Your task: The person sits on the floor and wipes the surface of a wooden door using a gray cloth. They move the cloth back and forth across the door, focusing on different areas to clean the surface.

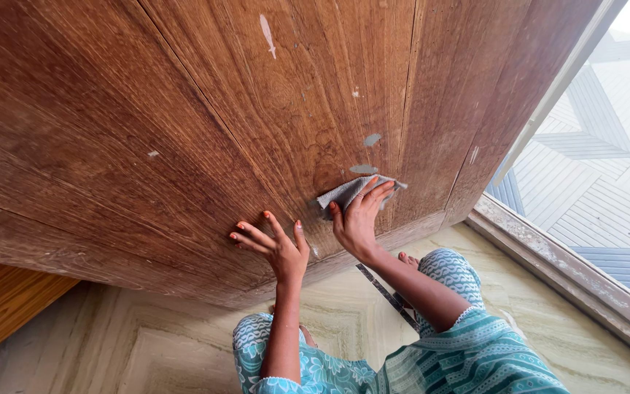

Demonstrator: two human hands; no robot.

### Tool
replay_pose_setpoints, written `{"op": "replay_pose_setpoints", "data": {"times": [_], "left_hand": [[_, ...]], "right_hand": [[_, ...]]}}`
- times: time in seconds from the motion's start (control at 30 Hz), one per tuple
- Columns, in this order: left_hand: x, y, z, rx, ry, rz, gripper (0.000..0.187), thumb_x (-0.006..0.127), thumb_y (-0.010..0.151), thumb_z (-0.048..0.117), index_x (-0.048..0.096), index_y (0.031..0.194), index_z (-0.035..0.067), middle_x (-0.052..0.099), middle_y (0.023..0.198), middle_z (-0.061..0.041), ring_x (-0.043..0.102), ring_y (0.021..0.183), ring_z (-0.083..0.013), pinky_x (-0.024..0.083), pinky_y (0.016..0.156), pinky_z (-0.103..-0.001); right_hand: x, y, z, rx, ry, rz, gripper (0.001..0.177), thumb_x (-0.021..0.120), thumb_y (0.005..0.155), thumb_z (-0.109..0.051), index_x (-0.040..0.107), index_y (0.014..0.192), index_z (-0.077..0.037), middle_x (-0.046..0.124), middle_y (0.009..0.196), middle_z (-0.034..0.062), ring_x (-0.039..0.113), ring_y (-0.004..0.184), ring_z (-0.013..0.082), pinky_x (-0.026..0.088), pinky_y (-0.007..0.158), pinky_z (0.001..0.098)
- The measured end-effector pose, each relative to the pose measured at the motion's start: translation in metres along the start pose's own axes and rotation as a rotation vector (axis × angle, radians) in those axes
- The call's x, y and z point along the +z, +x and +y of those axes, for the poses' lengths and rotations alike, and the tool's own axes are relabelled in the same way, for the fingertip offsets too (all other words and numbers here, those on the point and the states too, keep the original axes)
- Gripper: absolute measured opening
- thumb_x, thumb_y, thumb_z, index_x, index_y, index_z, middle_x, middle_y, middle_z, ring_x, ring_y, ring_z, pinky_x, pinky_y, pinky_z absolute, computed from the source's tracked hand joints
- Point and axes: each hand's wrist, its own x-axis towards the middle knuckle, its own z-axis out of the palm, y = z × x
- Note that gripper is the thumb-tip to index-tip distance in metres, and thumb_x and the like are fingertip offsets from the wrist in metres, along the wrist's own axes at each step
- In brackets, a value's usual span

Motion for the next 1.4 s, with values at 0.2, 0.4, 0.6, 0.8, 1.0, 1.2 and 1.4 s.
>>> {"op": "replay_pose_setpoints", "data": {"times": [0.2,0.4,0.6,0.8,1.0,1.2,1.4], "left_hand": [[-0.007,-0.008,0.03,-0.037,-0.145,-0.115,0.088,0.061,0.099,0.048,0.012,0.166,0.02,-0.02,0.162,-0.033,-0.022,0.145,-0.0633,0.0,0.107,-0.086],[-0.039,-0.017,0.075,0.338,-0.373,-0.23,0.064,0.063,0.104,0.023,0.035,0.161,0.02,0.024,0.171,-0.015,0.02,0.161,-0.0332,0.016,0.128,-0.066],[-0.068,-0.015,0.079,0.045,-0.633,-0.603,0.029,0.061,0.098,0.023,0.07,0.121,0.008,0.075,0.112,-0.012,0.074,0.096,-0.0264,0.059,0.082,-0.039],[-0.132,-0.026,0.12,0.361,-0.869,-0.125,0.03,0.062,0.102,0.023,0.067,0.079,0.005,0.068,0.071,-0.007,0.076,0.074,-0.0251,0.062,0.073,-0.037],[-0.146,-0.026,0.117,0.073,-1.129,-0.2,0.034,0.059,0.098,0.018,0.062,0.07,0.0,0.064,0.066,-0.012,0.063,0.061,-0.0257,0.052,0.061,-0.036],[-0.162,-0.023,0.097,0.207,-1.052,-0.03,0.034,0.055,0.102,0.016,0.054,0.07,0.004,0.053,0.063,-0.003,0.059,0.062,-0.0151,0.052,0.061,-0.032],[-0.101,-0.003,0.063,-0.293,-0.879,-0.136,0.029,0.059,0.102,0.014,0.064,0.077,0.002,0.054,0.061,-0.004,0.048,0.055,-0.0193,0.039,0.053,-0.032]], "right_hand": [[-0.028,0.018,-0.006,-0.141,-0.06,0.048,0.111,0.071,0.096,-0.039,-0.006,0.158,0.01,-0.018,0.152,0.0527,-0.014,0.142,0.0735,0.002,0.116,0.0771],[-0.049,0.028,-0.004,-0.202,-0.104,0.061,0.108,0.074,0.096,-0.039,0.001,0.162,0.005,-0.015,0.157,0.0483,-0.012,0.146,0.0701,0.005,0.118,0.0764],[-0.072,0.034,0.005,-0.25,-0.162,0.075,0.102,0.078,0.091,-0.036,0.015,0.164,-0.003,-0.011,0.161,0.0433,-0.008,0.149,0.0665,0.01,0.119,0.075],[-0.09,0.035,0.017,-0.283,-0.173,0.07,0.097,0.082,0.086,-0.03,0.025,0.163,-0.013,-0.006,0.164,0.0375,-0.004,0.15,0.0631,0.011,0.119,0.0727],[-0.099,0.033,0.031,-0.272,-0.185,0.057,0.097,0.082,0.085,-0.019,0.027,0.165,-0.015,-0.004,0.168,0.0352,-0.001,0.153,0.0619,0.015,0.124,0.0696],[-0.11,0.041,0.035,-0.254,-0.175,0.051,0.095,0.08,0.082,-0.019,0.029,0.162,-0.015,-0.003,0.166,0.0359,0.0,0.151,0.0637,0.019,0.121,0.0703],[-0.105,0.039,0.044,-0.257,-0.205,0.055,0.089,0.078,0.09,-0.032,0.029,0.163,-0.014,-0.003,0.166,0.0384,-0.001,0.151,0.0647,0.016,0.12,0.0722]]}}
